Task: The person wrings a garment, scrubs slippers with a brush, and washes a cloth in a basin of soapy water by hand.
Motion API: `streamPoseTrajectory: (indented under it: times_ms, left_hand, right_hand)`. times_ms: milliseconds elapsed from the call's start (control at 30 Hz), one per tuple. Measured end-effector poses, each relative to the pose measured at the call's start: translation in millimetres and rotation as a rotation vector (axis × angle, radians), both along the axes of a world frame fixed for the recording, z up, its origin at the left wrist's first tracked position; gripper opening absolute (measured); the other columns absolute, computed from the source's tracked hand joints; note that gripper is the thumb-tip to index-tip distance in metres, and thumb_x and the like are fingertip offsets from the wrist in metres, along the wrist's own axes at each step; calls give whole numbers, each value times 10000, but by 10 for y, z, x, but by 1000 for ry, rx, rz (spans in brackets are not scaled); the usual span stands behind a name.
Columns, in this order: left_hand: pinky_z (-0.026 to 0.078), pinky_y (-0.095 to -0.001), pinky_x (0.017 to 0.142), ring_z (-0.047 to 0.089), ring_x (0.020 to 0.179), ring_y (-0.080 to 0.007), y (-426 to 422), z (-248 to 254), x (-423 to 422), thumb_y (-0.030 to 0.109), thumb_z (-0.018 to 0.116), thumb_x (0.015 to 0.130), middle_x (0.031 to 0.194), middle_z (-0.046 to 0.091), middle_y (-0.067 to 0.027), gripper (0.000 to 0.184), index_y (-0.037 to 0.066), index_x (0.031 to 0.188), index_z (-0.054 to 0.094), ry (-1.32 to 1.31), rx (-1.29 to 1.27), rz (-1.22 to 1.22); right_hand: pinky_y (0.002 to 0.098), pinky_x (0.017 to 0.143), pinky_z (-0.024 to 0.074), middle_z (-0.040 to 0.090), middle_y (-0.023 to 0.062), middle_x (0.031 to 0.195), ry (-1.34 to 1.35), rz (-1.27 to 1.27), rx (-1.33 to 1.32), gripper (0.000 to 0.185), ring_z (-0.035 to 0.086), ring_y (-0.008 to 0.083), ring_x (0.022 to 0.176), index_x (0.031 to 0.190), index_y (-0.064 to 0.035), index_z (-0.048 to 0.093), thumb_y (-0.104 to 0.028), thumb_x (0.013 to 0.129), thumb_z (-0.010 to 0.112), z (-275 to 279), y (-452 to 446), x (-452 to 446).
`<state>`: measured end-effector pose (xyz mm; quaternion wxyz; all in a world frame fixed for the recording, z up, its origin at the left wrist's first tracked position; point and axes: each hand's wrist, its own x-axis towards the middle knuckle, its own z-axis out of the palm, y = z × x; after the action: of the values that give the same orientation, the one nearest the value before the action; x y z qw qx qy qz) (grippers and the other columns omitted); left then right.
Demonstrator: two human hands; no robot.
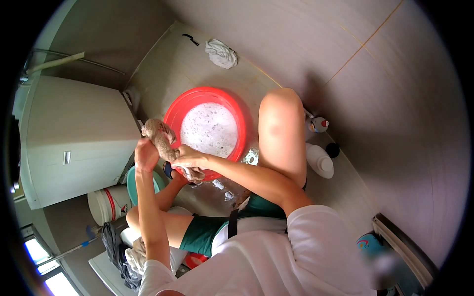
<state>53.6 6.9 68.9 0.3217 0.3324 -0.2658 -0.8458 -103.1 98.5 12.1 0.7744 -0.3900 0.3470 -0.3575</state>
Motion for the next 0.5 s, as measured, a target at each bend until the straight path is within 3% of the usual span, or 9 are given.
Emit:
streamPoseTrajectory:
  times_ms: [33,133,200,267,300,333,367,433,500]
  left_hand:
    - [389,-417,973,507,1094,-285,30,3,56,229,567,783,1189,522,-149,566,-7,1272,409,90,9,-3]
    - [386,-459,982,506,1094,-291,233,-116,108,430,637,755,1170,535,-146,789,-15,1340,350,285,-12,88]
    - [350,-521,1018,460,1143,-261,378,-240,-248,499,723,674,1221,489,-98,892,20,1338,368,880,-36,-82]
    - [296,-594,1039,392,1200,-237,538,-267,-549,475,799,582,1296,405,-49,956,67,1341,383,979,-286,-169]
    - [264,-633,1040,331,1245,-244,577,-177,-677,408,832,562,1384,293,-41,949,102,1344,390,948,-488,-235]
    - [288,-625,1023,381,1215,-242,618,-17,-821,311,854,542,1370,353,-28,940,129,1346,402,996,-438,-253]
    - [308,-598,1018,401,1202,-220,715,91,-946,265,845,554,1352,389,-13,905,142,1341,416,1212,-261,-159]
    - [374,-474,971,505,1053,-159,828,353,-1095,153,787,618,1172,534,13,770,156,1313,456,1340,-71,39]
    - [433,-374,915,580,906,-114,772,434,-1134,67,734,670,1013,631,28,673,154,1289,486,1468,2,147]
  right_hand:
    - [245,424,435,532,39,628,-129,1,55,117,524,99,496,781,-42,523,-94,761,627,151,20,-11]
    - [234,415,416,513,33,615,-484,186,170,141,474,90,456,841,-26,518,-87,763,618,581,82,-142]
    - [222,396,381,502,45,657,-616,313,151,279,434,89,433,1011,-3,484,-84,769,597,685,139,-118]
    - [226,393,377,494,49,642,-802,378,187,294,427,92,428,1026,4,492,-90,766,593,785,200,-46]
    - [231,391,378,502,56,667,-898,418,199,320,418,96,421,1051,11,485,-110,774,593,750,195,19]
    - [233,391,378,506,57,680,-965,399,231,330,416,94,423,1062,13,480,-115,779,592,759,208,13]
    - [234,392,379,509,58,694,-1032,380,264,340,413,92,425,1073,15,475,-121,784,591,779,222,0]
    - [223,398,383,519,62,761,-1235,398,316,366,408,70,444,1114,26,456,-130,808,581,861,211,-69]
    - [209,405,386,520,62,785,-1198,329,389,373,408,57,457,1123,27,452,-129,809,580,841,265,-111]
